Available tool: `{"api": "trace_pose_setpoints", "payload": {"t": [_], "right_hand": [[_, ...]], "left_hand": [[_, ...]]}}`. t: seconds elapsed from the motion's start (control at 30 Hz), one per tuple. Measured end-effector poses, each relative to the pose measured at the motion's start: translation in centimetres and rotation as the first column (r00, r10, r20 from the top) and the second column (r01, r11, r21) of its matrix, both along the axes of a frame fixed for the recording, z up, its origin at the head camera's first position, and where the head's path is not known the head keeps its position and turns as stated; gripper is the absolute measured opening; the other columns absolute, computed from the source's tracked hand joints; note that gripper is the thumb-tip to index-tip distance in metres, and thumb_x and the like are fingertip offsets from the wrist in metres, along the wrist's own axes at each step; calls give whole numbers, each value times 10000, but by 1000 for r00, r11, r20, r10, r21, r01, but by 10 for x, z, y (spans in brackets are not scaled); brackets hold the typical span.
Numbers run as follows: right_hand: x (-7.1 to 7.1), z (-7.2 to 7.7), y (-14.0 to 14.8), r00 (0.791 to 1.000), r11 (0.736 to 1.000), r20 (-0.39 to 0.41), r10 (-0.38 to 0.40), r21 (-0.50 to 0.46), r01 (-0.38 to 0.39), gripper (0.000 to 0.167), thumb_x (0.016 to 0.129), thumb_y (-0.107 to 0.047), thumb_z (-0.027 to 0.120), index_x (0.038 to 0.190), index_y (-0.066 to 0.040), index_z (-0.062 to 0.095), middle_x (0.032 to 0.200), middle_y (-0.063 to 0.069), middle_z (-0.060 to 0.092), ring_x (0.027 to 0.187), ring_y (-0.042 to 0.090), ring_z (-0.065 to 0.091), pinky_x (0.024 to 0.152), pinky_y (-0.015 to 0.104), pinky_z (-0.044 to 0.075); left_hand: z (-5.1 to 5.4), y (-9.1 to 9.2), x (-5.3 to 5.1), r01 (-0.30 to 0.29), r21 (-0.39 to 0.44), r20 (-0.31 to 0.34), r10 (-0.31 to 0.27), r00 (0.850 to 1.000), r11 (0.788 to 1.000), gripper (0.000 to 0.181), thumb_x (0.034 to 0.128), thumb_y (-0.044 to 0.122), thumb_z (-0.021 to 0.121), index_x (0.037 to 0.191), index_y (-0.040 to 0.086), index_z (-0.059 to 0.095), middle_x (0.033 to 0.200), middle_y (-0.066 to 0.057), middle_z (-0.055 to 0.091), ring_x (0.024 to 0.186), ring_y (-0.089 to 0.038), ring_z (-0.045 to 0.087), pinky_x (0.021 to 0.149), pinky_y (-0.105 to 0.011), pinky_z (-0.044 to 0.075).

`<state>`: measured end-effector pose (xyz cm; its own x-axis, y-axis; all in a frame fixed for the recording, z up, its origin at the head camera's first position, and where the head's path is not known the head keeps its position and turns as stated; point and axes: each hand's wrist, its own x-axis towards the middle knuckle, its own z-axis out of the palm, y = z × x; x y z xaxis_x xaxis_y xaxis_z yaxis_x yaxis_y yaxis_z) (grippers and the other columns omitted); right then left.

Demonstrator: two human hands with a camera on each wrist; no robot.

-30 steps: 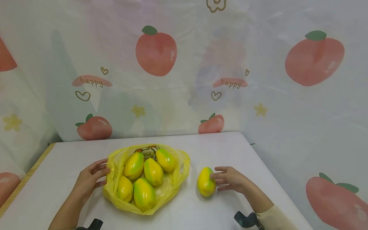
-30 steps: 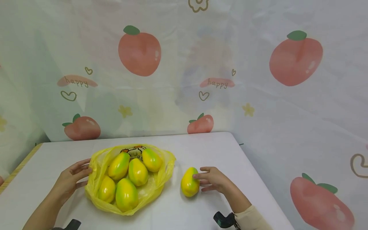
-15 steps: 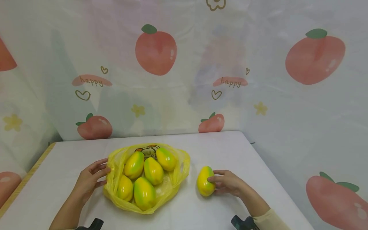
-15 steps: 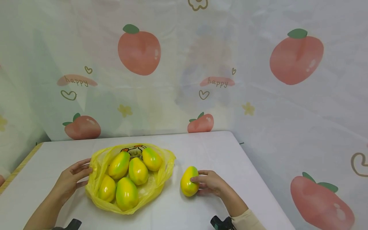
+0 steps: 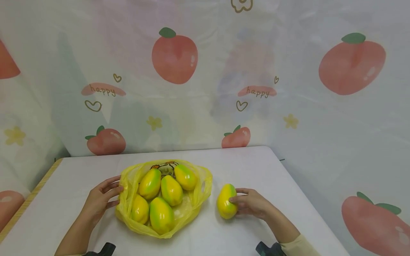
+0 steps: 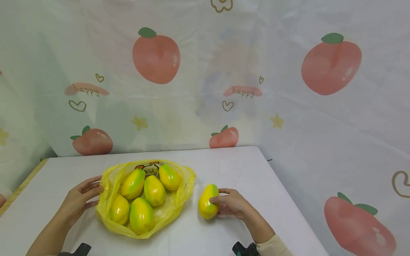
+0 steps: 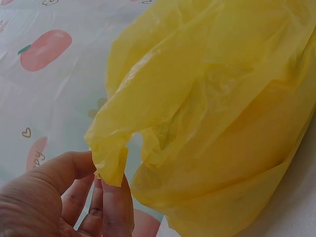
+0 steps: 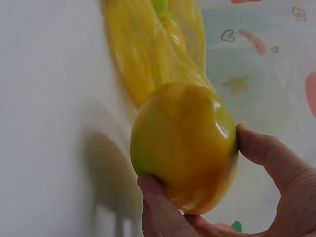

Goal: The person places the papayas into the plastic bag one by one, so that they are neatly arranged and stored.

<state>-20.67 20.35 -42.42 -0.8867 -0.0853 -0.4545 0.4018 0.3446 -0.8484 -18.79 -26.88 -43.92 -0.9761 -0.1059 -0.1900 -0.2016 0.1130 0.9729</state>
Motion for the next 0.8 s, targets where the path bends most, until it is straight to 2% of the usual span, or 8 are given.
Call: {"api": "trace_pose_setpoints", "payload": {"t": [0.17,0.4,0.63,0.8], "right_hand": [[3,19,-6,996,998,-69,57,8,-57,712,864,-188,728,1431,80,390,1231,229,612,997,285,671,783,440,612],[4,40,-17,979,991,-155,133,27,-130,730,871,-208,710,1446,79,362,1276,257,593,1067,349,659,798,447,608],[2,60,-32,968,982,-176,178,-34,-187,729,884,-215,693,1463,58,345,1310,249,575,1116,355,641,850,454,592],[1,65,-47,964,975,-178,198,-61,-211,734,883,-236,701,1464,38,347,1313,222,582,1113,330,648,877,448,584]], "left_hand": [[-1,0,0,4,2,-3,-4,1000,1000,653,904,363,713,1462,150,447,1087,145,549,904,14,610,791,-227,592],[-1,0,-1,10,6,-15,-10,1000,1000,645,907,357,711,1460,153,450,1068,164,560,904,12,612,790,-228,592],[-1,1,-1,13,8,-12,-13,1000,1000,656,906,364,711,1466,152,442,1073,159,557,908,11,609,792,-224,591],[0,1,-1,15,-9,-8,-15,1000,1000,684,907,377,705,1479,133,419,1097,151,545,913,19,603,795,-221,589]]}}
